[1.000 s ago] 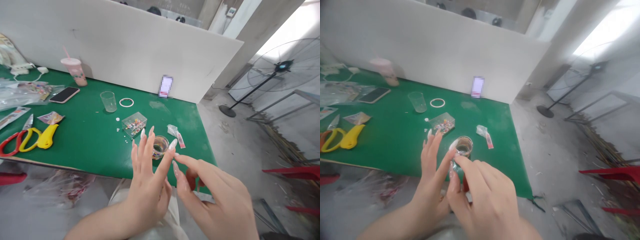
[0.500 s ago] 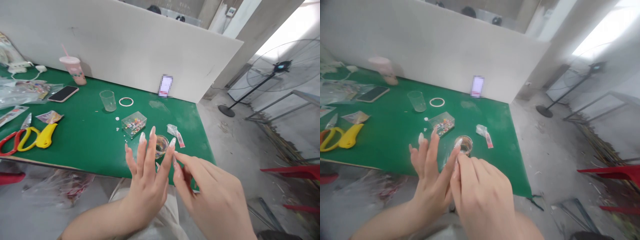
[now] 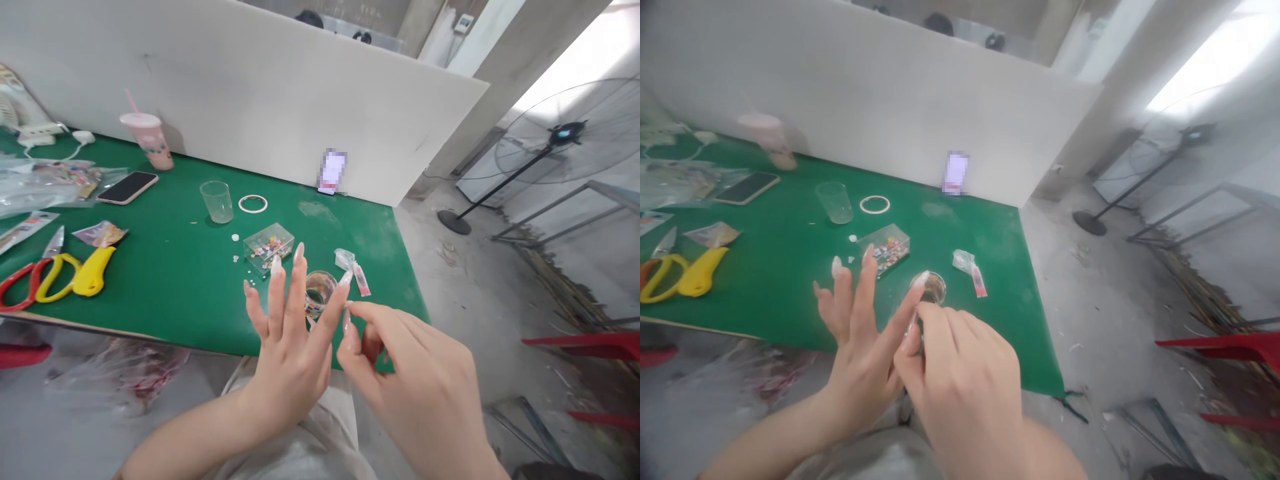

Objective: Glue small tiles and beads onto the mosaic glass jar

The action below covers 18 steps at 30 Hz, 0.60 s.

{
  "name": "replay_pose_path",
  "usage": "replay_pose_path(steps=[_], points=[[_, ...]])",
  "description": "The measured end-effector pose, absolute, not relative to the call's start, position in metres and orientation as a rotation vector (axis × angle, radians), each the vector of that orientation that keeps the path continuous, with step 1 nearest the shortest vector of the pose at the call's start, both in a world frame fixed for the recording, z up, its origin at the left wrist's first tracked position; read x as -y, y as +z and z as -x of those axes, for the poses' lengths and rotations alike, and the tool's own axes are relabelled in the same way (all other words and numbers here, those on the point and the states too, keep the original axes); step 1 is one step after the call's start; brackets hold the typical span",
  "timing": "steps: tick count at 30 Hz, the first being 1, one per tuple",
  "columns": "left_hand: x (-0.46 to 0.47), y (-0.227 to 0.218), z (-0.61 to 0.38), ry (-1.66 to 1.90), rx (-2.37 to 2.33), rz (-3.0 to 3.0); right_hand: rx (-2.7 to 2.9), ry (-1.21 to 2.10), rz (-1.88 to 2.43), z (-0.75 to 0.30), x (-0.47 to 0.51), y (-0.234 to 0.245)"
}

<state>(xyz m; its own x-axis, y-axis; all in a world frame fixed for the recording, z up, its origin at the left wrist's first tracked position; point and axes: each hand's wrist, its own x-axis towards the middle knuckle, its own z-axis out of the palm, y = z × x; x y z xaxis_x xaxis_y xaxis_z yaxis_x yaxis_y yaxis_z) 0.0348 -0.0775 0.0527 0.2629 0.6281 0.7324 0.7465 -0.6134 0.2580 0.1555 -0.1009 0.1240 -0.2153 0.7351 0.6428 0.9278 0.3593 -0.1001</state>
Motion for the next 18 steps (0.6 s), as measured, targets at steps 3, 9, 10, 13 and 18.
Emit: replay_pose_path(steps=[3, 9, 10, 13, 18], points=[[0.077, 0.054, -0.035, -1.261, 1.338, 2.404, 2.02, -0.385, 1.425, -0.156, 0.102, 0.125], [0.078, 0.053, -0.034, -1.327, 1.367, 2.522, 2.001, -0.344, 1.417, -0.158, 0.104, 0.125], [0.079, 0.052, -0.033, -1.338, 1.368, 2.563, 1.997, -0.336, 1.411, -0.158, 0.104, 0.125], [0.078, 0.051, -0.029, -1.355, 1.369, 2.699, 2.011, -0.31, 1.393, -0.158, 0.106, 0.126], [0.078, 0.052, -0.024, -1.376, 1.335, 2.835, 2.01, -0.265, 1.402, -0.159, 0.109, 0.129]])
